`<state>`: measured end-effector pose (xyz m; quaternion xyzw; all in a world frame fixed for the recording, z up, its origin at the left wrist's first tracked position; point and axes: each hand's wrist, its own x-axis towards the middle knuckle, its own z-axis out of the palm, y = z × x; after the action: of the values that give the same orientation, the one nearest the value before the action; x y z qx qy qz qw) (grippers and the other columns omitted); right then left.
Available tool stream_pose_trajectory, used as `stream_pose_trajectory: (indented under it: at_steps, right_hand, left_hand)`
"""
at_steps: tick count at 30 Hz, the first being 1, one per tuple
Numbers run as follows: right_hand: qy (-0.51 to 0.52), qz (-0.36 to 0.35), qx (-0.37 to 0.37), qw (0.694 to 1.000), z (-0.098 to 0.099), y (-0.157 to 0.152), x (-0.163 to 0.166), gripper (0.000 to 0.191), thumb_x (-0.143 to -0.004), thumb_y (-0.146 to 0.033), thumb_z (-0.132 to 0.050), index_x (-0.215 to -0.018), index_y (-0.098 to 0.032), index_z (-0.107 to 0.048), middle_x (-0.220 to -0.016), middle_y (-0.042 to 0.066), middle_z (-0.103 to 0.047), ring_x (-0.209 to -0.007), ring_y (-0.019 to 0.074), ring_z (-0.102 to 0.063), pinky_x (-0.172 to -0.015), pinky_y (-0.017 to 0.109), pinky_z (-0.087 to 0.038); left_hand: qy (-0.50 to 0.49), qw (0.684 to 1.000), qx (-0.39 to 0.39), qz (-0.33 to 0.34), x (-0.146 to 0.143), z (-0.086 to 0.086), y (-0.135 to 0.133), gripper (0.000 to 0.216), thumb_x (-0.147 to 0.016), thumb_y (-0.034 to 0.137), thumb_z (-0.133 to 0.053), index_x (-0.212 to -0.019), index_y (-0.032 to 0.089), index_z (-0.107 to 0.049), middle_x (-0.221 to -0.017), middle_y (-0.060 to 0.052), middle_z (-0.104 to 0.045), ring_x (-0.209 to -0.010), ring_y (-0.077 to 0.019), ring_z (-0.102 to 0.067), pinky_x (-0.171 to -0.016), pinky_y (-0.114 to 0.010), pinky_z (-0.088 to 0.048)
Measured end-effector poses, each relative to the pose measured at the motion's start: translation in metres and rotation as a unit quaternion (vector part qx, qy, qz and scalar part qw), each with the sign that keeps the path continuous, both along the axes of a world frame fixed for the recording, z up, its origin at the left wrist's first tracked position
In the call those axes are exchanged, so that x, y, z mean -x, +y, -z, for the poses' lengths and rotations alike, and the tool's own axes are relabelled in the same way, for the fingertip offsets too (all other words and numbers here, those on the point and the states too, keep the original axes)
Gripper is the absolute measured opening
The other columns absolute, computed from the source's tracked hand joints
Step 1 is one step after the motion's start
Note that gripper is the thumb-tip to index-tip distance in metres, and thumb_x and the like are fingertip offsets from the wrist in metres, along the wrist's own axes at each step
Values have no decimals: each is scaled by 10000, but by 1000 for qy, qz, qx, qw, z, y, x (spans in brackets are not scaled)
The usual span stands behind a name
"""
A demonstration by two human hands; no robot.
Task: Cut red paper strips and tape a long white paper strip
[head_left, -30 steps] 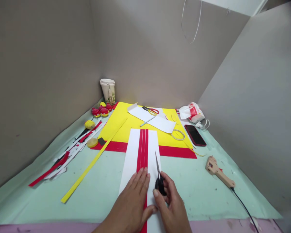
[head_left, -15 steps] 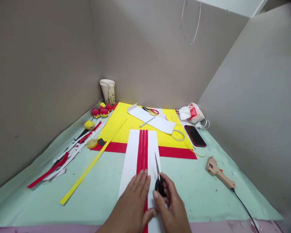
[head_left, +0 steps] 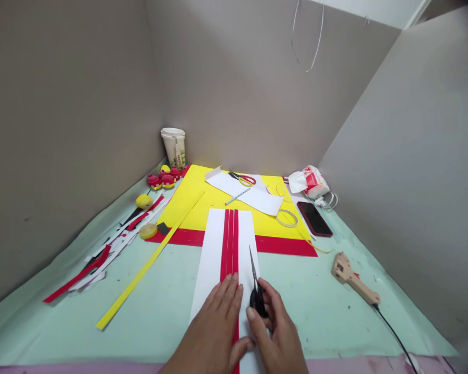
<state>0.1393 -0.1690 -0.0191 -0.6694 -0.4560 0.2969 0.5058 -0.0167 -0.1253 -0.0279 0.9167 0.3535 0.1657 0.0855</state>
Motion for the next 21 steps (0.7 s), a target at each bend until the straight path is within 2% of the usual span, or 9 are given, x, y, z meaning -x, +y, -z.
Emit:
stream_pose_trajectory:
  at_steps: [3, 9, 13, 16, 21]
  right_hand:
    - [8, -29, 16, 999, -1, 0, -2, 549, -820, -471, -606, -1279, -169, -589, -1060, 107, -704, -931, 240, -676, -708, 246, -557]
    - [19, 15, -3, 1000, -6, -1, 4, 536, -835, -490, -584, -1267, -174, -592, -1056, 102, -699, -931, 231, -666, -715, 247, -546]
    - [28, -19, 24, 999, -11, -2, -2, 542, -824, -450, -624, -1292, -181, -575, -1095, 104, -695, -982, 241, -658, -759, 264, -545]
    - [35, -36, 59, 997, -16, -3, -6, 541, -854, -435, -601, -1336, -199, -527, -1170, 101, -666, -1074, 241, -625, -822, 274, -529]
    - [36, -41, 70, 996, -17, -3, -6, 527, -873, -422, -581, -1349, -213, -496, -1186, 92, -654, -1069, 227, -623, -864, 288, -511]
  left_hand:
    - [6, 1000, -6, 1, 0, -1, -1, 800, -894, 450, -566, -1534, 184, -167, -1549, -140, -278, -1397, -319, -338, -1127, -451, -358]
    - [6, 1000, 23, 0, -1, -8, -1, 748, -905, 486, -536, -1520, 196, -224, -1537, -135, -310, -1393, -306, -350, -1119, -459, -370]
    - [-4, 998, 50, -42, 4, -21, 7, 583, -975, 438, -404, -1492, 187, -304, -1547, -116, -307, -1417, -269, -308, -1140, -454, -337]
    - [-12, 995, 64, -82, 8, -28, 16, 556, -987, 437, -359, -1468, 159, -343, -1549, -119, -312, -1430, -263, -277, -1150, -467, -316]
    - [-71, 991, 62, -97, 11, -35, 21, 460, -998, 367, -337, -1412, 185, -421, -1495, -84, -430, -1387, -235, -375, -1122, -457, -371]
